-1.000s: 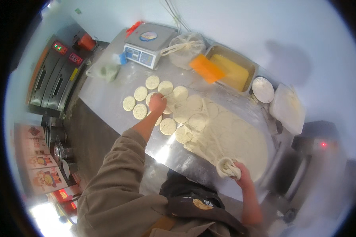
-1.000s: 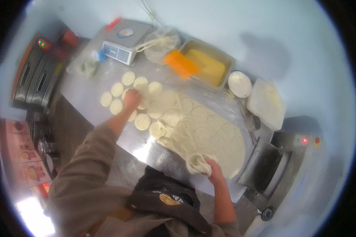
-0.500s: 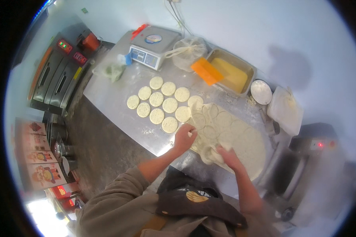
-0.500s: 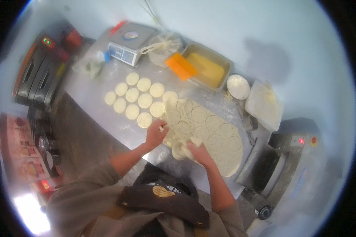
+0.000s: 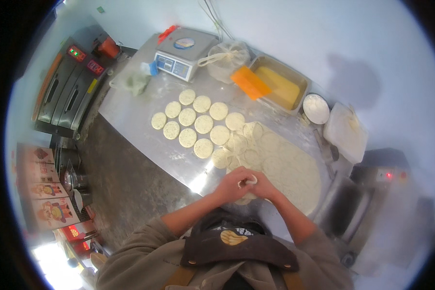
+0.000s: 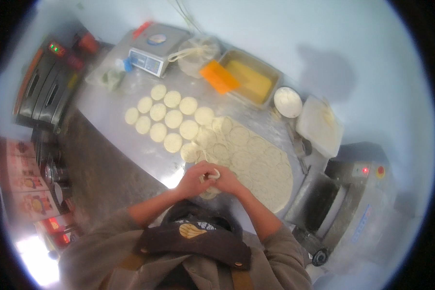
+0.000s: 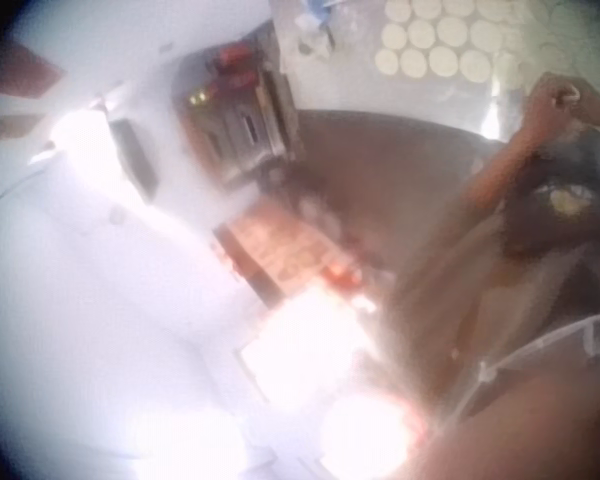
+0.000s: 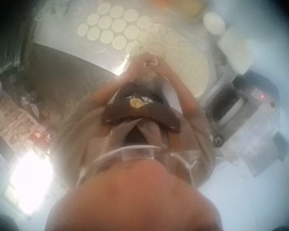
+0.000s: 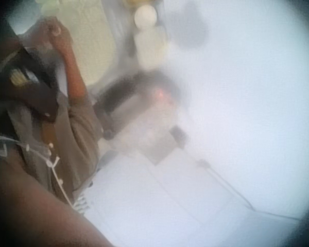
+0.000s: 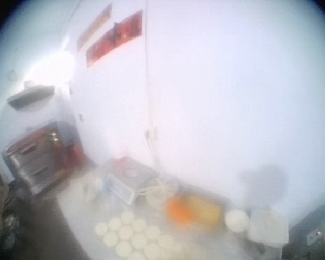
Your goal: The person places baked buns into a plastic bag using tongs, then uses a round cutter to cut circular pieces from a large sheet of dough on a metal table. They remove the excess dough and place some cut pieces onto a digital scale.
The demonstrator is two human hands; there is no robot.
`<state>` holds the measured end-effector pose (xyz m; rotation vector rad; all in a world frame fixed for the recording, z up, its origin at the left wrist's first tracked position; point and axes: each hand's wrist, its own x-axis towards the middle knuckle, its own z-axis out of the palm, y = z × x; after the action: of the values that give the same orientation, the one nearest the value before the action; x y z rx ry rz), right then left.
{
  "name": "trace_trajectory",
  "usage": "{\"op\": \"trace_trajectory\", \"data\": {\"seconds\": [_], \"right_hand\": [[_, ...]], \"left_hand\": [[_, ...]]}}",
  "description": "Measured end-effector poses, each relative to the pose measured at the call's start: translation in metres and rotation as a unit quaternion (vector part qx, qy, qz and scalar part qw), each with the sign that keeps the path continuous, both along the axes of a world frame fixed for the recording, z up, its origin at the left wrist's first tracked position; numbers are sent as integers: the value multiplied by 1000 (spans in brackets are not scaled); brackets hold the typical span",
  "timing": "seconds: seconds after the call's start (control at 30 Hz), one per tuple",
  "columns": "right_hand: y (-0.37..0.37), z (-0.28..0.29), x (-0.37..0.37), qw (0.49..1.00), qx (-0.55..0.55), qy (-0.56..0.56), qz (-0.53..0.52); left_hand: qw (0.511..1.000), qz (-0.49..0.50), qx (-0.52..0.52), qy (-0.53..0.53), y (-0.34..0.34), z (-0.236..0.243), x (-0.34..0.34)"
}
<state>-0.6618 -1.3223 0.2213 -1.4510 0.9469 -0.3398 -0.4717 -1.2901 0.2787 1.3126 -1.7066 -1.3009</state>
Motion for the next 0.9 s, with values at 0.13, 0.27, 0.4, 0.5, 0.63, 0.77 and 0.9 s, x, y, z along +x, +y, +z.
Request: {"op": "trace_trajectory", "data": {"seconds": [0.13, 0.27, 0.4, 0.5, 0.63, 0.77, 0.9], "right_hand": [[23, 3, -38, 990, 88, 5, -113], [44, 36, -95, 969, 153, -27, -192], [59, 62, -137, 944, 178, -50, -273], [63, 66, -148, 940, 173, -34, -292], [65, 61, -139, 943, 177, -47, -277], [66, 54, -131, 951, 180, -43, -247], [59, 47, -130, 958, 170, -36, -229]], "left_hand": [[987, 43, -156, -6, -5, -30, 12], [966, 150, -112, -181, -35, -95, 48], [910, 291, 77, -286, -79, -140, 58], [885, 266, 200, -326, -105, -150, 49], [867, 291, 212, -344, -115, -158, 33], [855, 315, 221, -348, -117, -176, 35], [908, 306, 191, -211, -98, -177, 28]]}}
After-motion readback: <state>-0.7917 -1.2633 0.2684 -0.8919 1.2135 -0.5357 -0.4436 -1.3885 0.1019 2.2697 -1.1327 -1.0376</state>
